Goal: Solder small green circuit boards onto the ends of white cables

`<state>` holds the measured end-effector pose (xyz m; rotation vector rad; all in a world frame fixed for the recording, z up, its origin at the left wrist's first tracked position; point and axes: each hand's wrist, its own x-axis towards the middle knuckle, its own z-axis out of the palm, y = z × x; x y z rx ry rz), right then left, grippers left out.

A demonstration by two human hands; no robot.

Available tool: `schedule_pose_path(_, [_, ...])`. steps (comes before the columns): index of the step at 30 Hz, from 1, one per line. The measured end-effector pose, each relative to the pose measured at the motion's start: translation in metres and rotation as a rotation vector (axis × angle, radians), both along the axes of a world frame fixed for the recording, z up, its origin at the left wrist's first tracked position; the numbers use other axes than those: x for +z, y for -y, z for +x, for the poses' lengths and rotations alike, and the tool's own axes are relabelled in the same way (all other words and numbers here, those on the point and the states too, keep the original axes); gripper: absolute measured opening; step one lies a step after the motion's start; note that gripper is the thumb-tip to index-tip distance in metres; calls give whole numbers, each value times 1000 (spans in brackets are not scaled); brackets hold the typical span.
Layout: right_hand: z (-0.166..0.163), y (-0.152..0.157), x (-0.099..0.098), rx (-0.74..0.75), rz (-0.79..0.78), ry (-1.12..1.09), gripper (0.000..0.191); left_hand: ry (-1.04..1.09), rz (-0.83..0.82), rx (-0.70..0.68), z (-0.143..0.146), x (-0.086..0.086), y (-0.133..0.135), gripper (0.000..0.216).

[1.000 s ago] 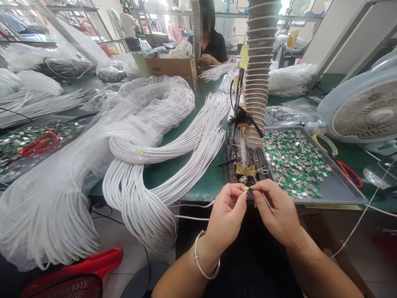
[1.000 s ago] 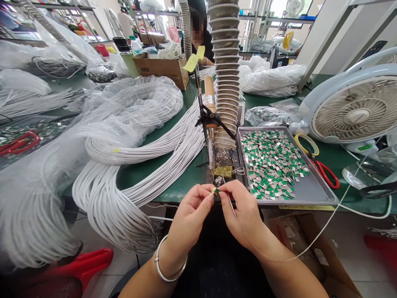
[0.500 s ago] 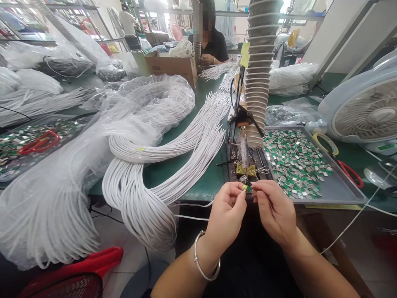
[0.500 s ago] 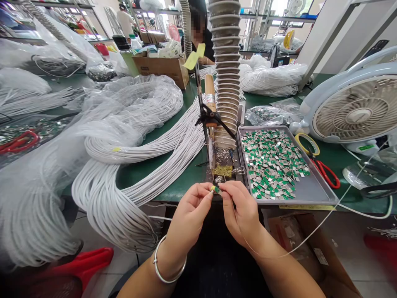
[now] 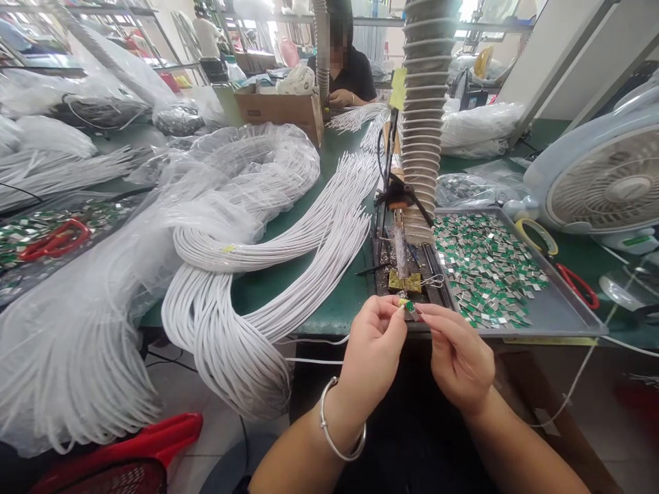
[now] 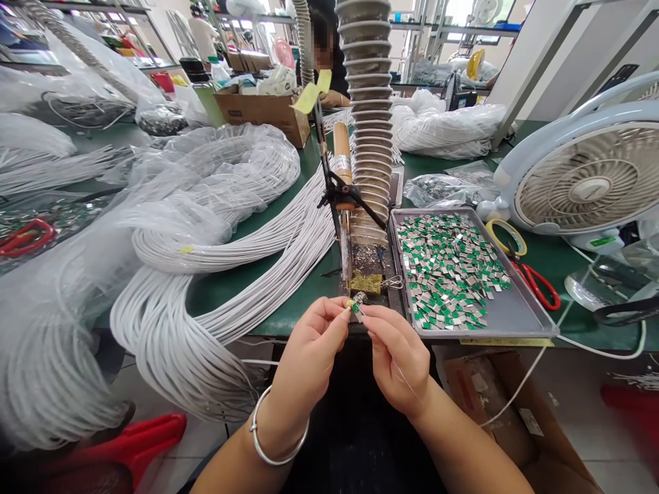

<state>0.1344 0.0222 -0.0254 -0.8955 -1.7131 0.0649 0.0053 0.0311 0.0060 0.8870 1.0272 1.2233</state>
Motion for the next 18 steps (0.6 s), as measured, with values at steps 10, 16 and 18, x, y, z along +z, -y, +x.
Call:
schedule_pose_path(10, [-6,7,1,43,-43,21,31,-29,-28,32,2,3,-1,15])
schedule_pose_path(16, [-5,3,5,-58,-41,19,26,4,-17,21,2,2,-1,14])
schedule_pose_path(18, [-5,1,7,-75,-37,24,25,2,-16,21,2,2,-1,13])
